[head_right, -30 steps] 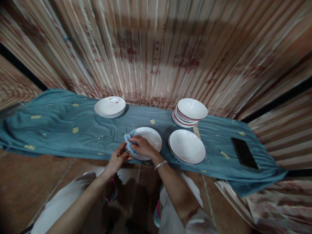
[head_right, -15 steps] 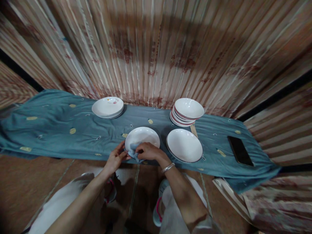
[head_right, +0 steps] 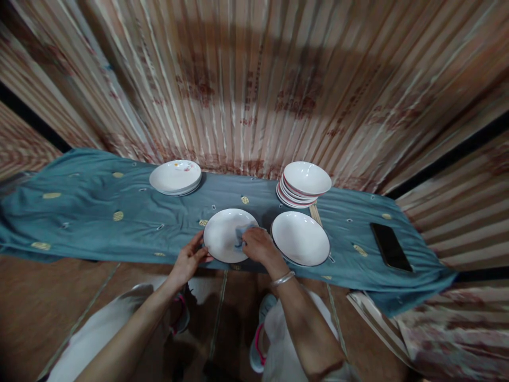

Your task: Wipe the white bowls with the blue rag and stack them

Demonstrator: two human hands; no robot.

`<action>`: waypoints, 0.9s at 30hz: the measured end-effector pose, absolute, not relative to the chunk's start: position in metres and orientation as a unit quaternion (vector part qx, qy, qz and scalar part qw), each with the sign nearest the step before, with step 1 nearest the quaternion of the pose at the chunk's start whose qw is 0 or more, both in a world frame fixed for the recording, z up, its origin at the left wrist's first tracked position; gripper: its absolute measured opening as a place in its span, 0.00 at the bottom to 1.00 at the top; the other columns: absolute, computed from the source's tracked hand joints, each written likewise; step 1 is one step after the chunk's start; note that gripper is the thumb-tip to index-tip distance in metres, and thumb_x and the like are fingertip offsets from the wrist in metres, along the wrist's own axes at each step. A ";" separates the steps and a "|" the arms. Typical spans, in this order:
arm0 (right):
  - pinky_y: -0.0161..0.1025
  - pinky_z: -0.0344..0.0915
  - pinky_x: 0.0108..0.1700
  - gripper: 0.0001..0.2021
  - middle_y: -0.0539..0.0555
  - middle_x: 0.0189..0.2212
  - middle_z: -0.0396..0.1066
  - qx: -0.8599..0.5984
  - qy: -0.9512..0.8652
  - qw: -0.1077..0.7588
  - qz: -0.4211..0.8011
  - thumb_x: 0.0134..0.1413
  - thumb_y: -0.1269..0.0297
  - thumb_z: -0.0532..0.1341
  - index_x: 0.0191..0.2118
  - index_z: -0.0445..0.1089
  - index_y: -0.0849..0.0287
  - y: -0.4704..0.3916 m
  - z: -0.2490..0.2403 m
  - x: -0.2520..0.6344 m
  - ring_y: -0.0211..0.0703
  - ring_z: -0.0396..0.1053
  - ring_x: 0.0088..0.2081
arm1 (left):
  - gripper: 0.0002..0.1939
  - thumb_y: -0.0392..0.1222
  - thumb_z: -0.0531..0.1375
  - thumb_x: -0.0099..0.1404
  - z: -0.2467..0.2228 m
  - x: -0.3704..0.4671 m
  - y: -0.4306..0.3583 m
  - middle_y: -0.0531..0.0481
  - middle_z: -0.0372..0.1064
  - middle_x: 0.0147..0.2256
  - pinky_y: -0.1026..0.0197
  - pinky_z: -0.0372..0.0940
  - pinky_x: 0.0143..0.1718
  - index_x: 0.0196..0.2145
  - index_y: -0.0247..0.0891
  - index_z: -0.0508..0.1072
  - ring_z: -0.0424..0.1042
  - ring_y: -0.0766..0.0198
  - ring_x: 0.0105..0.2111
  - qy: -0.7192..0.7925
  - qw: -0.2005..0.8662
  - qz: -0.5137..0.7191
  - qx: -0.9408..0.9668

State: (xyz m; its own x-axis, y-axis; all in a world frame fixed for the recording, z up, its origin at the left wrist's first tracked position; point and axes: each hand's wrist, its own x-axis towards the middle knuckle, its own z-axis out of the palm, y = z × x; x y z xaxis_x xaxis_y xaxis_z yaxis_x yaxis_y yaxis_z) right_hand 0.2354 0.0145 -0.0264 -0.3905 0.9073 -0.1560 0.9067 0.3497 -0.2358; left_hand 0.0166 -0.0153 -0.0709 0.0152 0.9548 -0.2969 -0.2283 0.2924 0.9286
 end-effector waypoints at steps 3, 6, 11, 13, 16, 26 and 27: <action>0.41 0.62 0.51 0.09 0.61 0.41 0.75 -0.570 -0.813 0.016 0.117 0.53 0.75 0.57 0.36 0.74 0.61 0.019 -0.031 0.235 0.49 0.70 0.46 | 0.37 0.40 0.68 0.53 -0.074 0.015 -0.015 0.40 0.64 0.60 0.60 0.74 0.33 0.60 0.39 0.64 0.76 0.64 0.32 0.506 0.622 0.479 0.357; 0.43 0.62 0.54 0.11 0.62 0.44 0.74 -0.583 -0.804 0.046 0.109 0.53 0.77 0.55 0.39 0.73 0.62 0.026 -0.034 0.234 0.49 0.69 0.50 | 0.38 0.40 0.67 0.53 -0.074 0.015 -0.015 0.40 0.63 0.60 0.60 0.74 0.34 0.61 0.39 0.63 0.76 0.64 0.32 0.505 0.624 0.476 0.359; 0.41 0.59 0.59 0.15 0.63 0.48 0.71 -0.585 -0.801 0.068 0.105 0.56 0.76 0.52 0.47 0.70 0.65 0.039 -0.035 0.228 0.47 0.66 0.53 | 0.40 0.39 0.67 0.53 -0.070 0.017 -0.015 0.37 0.64 0.59 0.60 0.73 0.33 0.63 0.38 0.61 0.76 0.64 0.31 0.500 0.634 0.475 0.350; 0.41 0.58 0.59 0.16 0.62 0.49 0.70 -0.586 -0.800 0.074 0.106 0.58 0.76 0.52 0.49 0.70 0.65 0.043 -0.035 0.223 0.47 0.65 0.54 | 0.41 0.40 0.67 0.52 -0.070 0.018 -0.015 0.36 0.64 0.59 0.61 0.73 0.32 0.63 0.37 0.61 0.75 0.66 0.29 0.494 0.637 0.478 0.350; 0.43 0.58 0.60 0.17 0.63 0.51 0.69 -0.585 -0.799 0.090 0.107 0.59 0.76 0.50 0.50 0.69 0.65 0.048 -0.037 0.215 0.48 0.64 0.55 | 0.41 0.40 0.67 0.52 -0.072 0.018 -0.015 0.36 0.64 0.59 0.62 0.73 0.32 0.63 0.37 0.61 0.74 0.68 0.27 0.492 0.636 0.482 0.348; 0.42 0.56 0.62 0.18 0.63 0.55 0.65 -0.556 -0.801 0.160 0.155 0.60 0.73 0.54 0.55 0.65 0.64 0.058 -0.047 0.191 0.47 0.62 0.58 | 0.38 0.34 0.65 0.54 -0.071 0.020 -0.014 0.39 0.66 0.58 0.64 0.72 0.30 0.62 0.37 0.62 0.73 0.70 0.27 0.501 0.639 0.478 0.336; 0.42 0.56 0.63 0.18 0.63 0.56 0.65 -0.549 -0.802 0.167 0.166 0.60 0.73 0.54 0.55 0.66 0.64 0.059 -0.049 0.188 0.47 0.62 0.58 | 0.37 0.34 0.64 0.54 -0.070 0.021 -0.014 0.40 0.66 0.58 0.65 0.72 0.29 0.62 0.37 0.62 0.73 0.70 0.26 0.502 0.638 0.479 0.334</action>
